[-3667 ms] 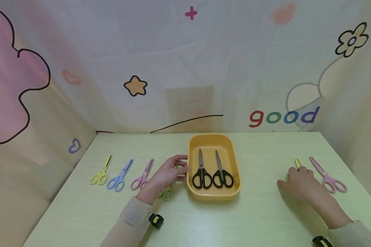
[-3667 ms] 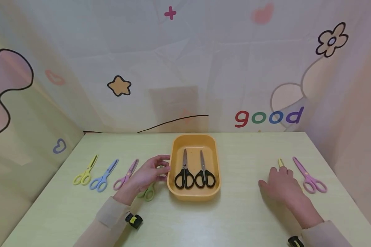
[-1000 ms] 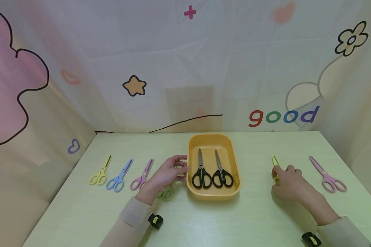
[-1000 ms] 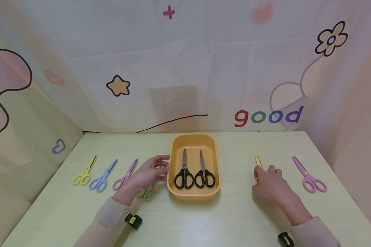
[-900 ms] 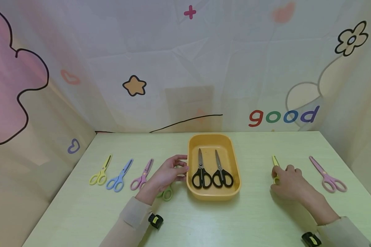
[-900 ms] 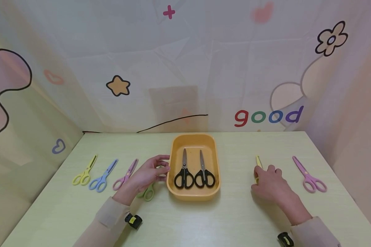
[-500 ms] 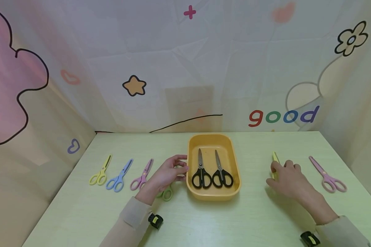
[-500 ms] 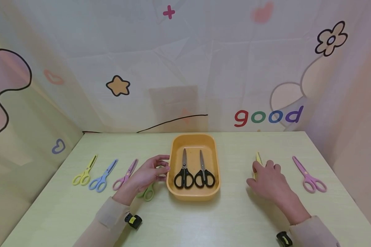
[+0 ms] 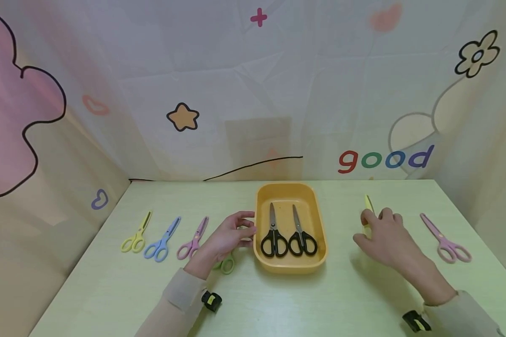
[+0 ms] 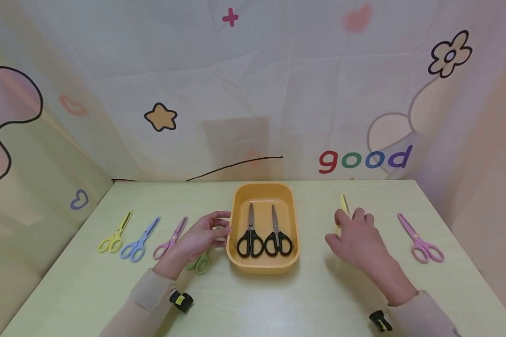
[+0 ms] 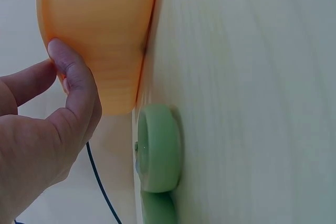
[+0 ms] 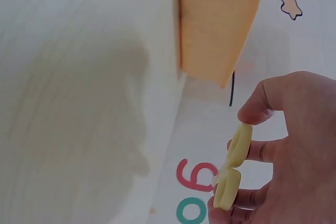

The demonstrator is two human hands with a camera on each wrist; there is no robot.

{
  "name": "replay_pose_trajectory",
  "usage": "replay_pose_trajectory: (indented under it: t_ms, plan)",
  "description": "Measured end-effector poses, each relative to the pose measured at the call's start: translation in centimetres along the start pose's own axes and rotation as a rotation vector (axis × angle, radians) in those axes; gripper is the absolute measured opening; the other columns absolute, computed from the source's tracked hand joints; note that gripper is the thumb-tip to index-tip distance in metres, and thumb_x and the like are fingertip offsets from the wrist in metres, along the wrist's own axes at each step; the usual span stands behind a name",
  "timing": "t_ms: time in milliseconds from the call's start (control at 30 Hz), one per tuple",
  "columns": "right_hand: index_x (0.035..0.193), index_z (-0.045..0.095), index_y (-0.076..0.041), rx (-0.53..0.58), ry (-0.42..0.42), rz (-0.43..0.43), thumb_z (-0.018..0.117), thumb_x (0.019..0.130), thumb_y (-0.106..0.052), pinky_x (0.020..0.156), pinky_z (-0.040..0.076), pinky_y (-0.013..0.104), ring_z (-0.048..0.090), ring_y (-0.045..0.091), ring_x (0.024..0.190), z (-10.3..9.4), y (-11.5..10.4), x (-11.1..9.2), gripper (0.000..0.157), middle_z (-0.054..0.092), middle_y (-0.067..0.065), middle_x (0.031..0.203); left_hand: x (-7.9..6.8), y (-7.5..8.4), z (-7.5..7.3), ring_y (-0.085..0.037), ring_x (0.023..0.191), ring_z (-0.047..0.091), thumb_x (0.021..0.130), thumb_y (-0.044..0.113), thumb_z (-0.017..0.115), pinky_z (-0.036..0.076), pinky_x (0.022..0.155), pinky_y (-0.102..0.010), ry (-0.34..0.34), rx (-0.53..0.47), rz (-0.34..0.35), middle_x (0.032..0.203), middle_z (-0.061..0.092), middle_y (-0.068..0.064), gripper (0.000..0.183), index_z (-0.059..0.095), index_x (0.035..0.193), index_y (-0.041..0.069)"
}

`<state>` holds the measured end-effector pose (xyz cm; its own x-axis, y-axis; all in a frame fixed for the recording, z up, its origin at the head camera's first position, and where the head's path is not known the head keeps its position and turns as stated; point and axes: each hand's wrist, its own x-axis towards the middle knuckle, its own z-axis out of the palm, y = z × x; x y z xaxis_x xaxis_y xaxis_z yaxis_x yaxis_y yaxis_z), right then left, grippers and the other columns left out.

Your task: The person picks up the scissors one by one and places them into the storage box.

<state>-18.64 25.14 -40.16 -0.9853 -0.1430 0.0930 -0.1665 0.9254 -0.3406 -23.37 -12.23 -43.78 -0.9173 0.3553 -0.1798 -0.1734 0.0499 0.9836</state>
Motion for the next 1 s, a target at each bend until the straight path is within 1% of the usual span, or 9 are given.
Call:
replay_pose_trajectory:
  t_ms: [167, 300, 467, 733, 1000]
  plan:
    - [0.109, 0.056, -0.005, 0.008, 0.005, -0.004, 0.061, 0.09, -0.024, 0.063, 0.042, 0.045, 0.042, 0.044, 0.091, -0.4, -1.8, 0.1, 0.028, 0.045, 0.025, 0.101, 0.0, 0.0, 0.0, -0.023, 0.09, 0.062, 0.103, -0.002, 0.058, 0.059, 0.077, -0.03, 0.0, 0.004, -0.001, 0.117, 0.052, -0.017, 0.049, 0.042, 0.149, -0.004]
    - [0.107, 0.057, -0.006, 0.008, 0.002, -0.022, 0.062, 0.089, -0.024, 0.062, 0.042, 0.044, 0.042, 0.043, 0.091, -0.5, -3.0, 0.3, 0.026, 0.044, 0.024, 0.101, 0.0, 0.1, 0.1, -0.022, 0.09, 0.062, 0.103, -0.002, 0.058, 0.059, 0.076, -0.029, -0.002, 0.0, 0.0, 0.117, 0.052, -0.017, 0.049, 0.042, 0.149, -0.004]
    - [0.106, 0.057, -0.007, 0.001, 0.003, -0.056, 0.064, 0.087, -0.023, 0.062, 0.043, 0.043, 0.042, 0.041, 0.091, -0.6, -4.0, 0.6, 0.025, 0.044, 0.022, 0.099, 0.0, 0.2, 0.2, -0.019, 0.088, 0.061, 0.102, -0.003, 0.058, 0.058, 0.075, -0.029, 0.001, -0.004, 0.003, 0.116, 0.052, -0.017, 0.049, 0.042, 0.148, -0.004]
    - [0.106, 0.058, -0.009, -0.006, -0.022, -0.079, 0.067, 0.087, -0.024, 0.063, 0.046, 0.042, 0.045, 0.039, 0.093, -0.5, -5.7, 1.1, 0.026, 0.045, 0.02, 0.098, 0.0, 0.3, 0.2, -0.018, 0.087, 0.06, 0.102, -0.004, 0.059, 0.058, 0.075, -0.029, 0.007, -0.007, 0.0, 0.115, 0.052, -0.016, 0.05, 0.041, 0.149, -0.006]
    - [0.109, 0.058, -0.009, 0.016, -0.04, -0.118, 0.067, 0.087, -0.021, 0.062, 0.044, 0.037, 0.043, 0.036, 0.093, -0.1, -7.4, 1.4, 0.027, 0.045, 0.019, 0.101, 0.0, 0.3, 0.1, -0.02, 0.089, 0.061, 0.101, -0.003, 0.06, 0.058, 0.075, -0.029, -0.001, -0.007, -0.01, 0.116, 0.052, -0.016, 0.051, 0.041, 0.149, -0.005]
